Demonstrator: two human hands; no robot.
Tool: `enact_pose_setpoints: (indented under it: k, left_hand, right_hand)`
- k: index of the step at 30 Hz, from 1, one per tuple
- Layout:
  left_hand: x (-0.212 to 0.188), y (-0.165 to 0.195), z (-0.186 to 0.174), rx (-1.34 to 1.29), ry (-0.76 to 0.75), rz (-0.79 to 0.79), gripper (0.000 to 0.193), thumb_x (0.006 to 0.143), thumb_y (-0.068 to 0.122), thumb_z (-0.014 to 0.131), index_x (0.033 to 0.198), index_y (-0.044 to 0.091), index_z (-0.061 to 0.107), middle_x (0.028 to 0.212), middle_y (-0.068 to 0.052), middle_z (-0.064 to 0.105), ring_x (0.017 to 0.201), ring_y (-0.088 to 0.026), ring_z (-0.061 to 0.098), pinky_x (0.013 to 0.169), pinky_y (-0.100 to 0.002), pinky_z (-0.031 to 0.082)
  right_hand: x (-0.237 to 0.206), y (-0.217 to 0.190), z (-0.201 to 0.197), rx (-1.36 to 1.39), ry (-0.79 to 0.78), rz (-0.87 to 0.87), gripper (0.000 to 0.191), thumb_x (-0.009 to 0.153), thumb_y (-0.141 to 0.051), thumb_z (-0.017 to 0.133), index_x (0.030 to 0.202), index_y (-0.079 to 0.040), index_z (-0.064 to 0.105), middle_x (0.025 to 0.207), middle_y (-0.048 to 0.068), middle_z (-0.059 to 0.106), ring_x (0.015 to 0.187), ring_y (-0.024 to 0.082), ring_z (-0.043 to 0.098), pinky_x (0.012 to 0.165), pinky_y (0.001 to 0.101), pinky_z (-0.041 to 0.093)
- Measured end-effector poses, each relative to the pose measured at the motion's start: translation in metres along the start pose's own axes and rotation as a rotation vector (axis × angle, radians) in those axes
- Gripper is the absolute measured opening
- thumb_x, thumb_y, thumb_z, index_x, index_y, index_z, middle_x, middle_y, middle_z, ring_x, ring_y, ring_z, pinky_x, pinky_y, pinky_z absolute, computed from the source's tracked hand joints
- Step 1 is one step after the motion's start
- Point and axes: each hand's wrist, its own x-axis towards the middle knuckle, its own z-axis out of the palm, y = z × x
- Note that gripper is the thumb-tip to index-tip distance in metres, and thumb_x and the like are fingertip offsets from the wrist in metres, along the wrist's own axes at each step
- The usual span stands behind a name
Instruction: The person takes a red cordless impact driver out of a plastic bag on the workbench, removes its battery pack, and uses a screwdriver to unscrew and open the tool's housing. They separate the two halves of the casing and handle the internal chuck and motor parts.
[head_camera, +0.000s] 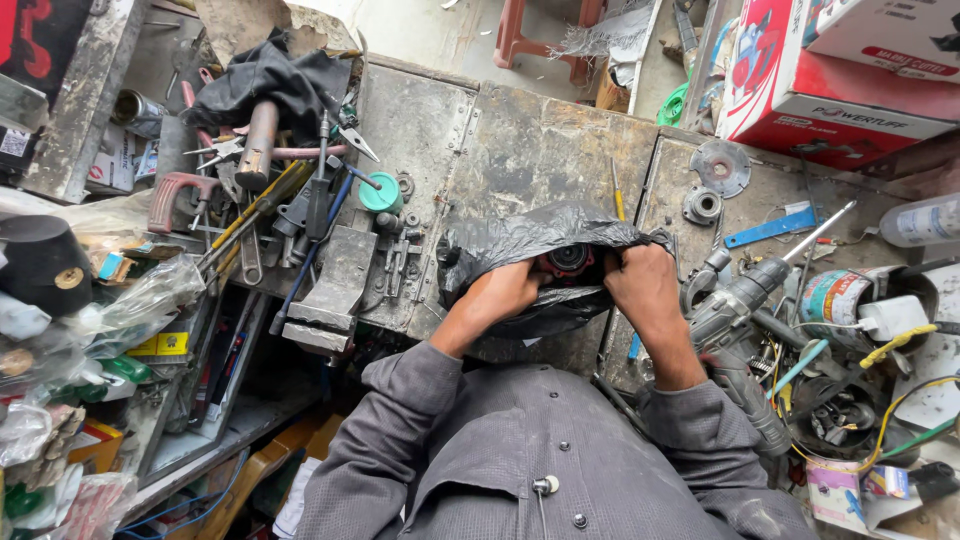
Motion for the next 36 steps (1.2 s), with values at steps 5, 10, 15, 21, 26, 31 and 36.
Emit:
enact_pose_setpoints:
  k: [5, 10, 15, 21, 26, 31, 36]
  left_hand:
    - [-0.026, 0.02, -0.023, -0.019, -0.078, -0.001, 0.054, 0.086, 0.004, 0.062, 0.138, 0.001, 0.052, 0.113, -0.028, 0.067, 0.109, -0.044, 0.063, 0.089, -0.048, 0.051]
    - [-0.04, 0.024, -0.025, 0.009, -0.116, -0.023, 0.046, 0.089, 0.006, 0.063, 0.133, 0.0, 0.051, 0.11, -0.026, 0.068, 0.106, -0.045, 0.064, 0.086, -0.049, 0.051]
    - [-0.036, 0.015, -0.016, 0.02, -0.096, 0.063, 0.038, 0.086, 0.004, 0.063, 0.122, -0.001, 0.053, 0.106, -0.027, 0.067, 0.105, -0.046, 0.064, 0.086, -0.05, 0.051]
    - [-0.033, 0.008, -0.008, 0.074, -0.026, 0.168, 0.036, 0.08, 0.002, 0.064, 0.115, -0.004, 0.054, 0.105, -0.03, 0.063, 0.103, -0.049, 0.06, 0.085, -0.052, 0.05]
    - [-0.033, 0.013, -0.009, 0.135, -0.001, 0.181, 0.022, 0.083, 0.0, 0.062, 0.102, -0.003, 0.054, 0.094, -0.029, 0.064, 0.093, -0.048, 0.063, 0.081, -0.053, 0.05]
    - [-0.041, 0.033, -0.006, 0.189, -0.026, 0.117, 0.026, 0.078, -0.005, 0.058, 0.103, -0.006, 0.052, 0.083, -0.03, 0.064, 0.086, -0.049, 0.063, 0.076, -0.056, 0.049]
    - [-0.043, 0.041, -0.006, 0.179, 0.026, 0.138, 0.026, 0.078, -0.006, 0.059, 0.103, -0.006, 0.051, 0.086, -0.029, 0.064, 0.085, -0.048, 0.064, 0.074, -0.053, 0.052]
  right_hand:
    - [-0.004, -0.01, -0.017, 0.214, 0.036, -0.12, 0.016, 0.085, -0.014, 0.066, 0.084, -0.001, 0.075, 0.08, 0.026, 0.067, 0.076, 0.045, 0.066, 0.068, 0.0519, 0.052]
    - [-0.004, -0.031, -0.04, 0.444, -0.135, -0.025, 0.019, 0.091, -0.018, 0.069, 0.093, 0.0, 0.074, 0.074, 0.017, 0.07, 0.065, 0.026, 0.069, 0.062, 0.0377, 0.052]
    - [-0.005, -0.053, -0.051, 0.658, -0.071, 0.021, 0.017, 0.09, -0.016, 0.077, 0.099, -0.002, 0.079, 0.075, 0.008, 0.076, 0.066, 0.006, 0.066, 0.058, 0.0279, 0.05]
    - [-0.009, -0.068, -0.039, 0.827, 0.228, -0.137, 0.011, 0.094, -0.004, 0.076, 0.103, 0.002, 0.079, 0.085, 0.005, 0.077, 0.074, 0.005, 0.068, 0.066, 0.0227, 0.053]
    - [-0.003, -0.069, -0.027, 0.821, 0.234, 0.02, 0.012, 0.093, -0.007, 0.081, 0.101, 0.002, 0.08, 0.077, 0.004, 0.075, 0.067, 0.004, 0.06, 0.058, 0.0233, 0.048]
    - [0.016, -0.059, -0.024, 0.655, 0.125, 0.204, 0.019, 0.088, -0.018, 0.079, 0.095, -0.001, 0.08, 0.072, 0.004, 0.075, 0.063, 0.005, 0.064, 0.058, 0.0253, 0.05]
    - [0.01, -0.047, -0.02, 0.568, 0.128, 0.22, 0.022, 0.088, -0.022, 0.079, 0.094, 0.0, 0.08, 0.07, 0.006, 0.074, 0.061, 0.006, 0.063, 0.057, 0.0282, 0.049]
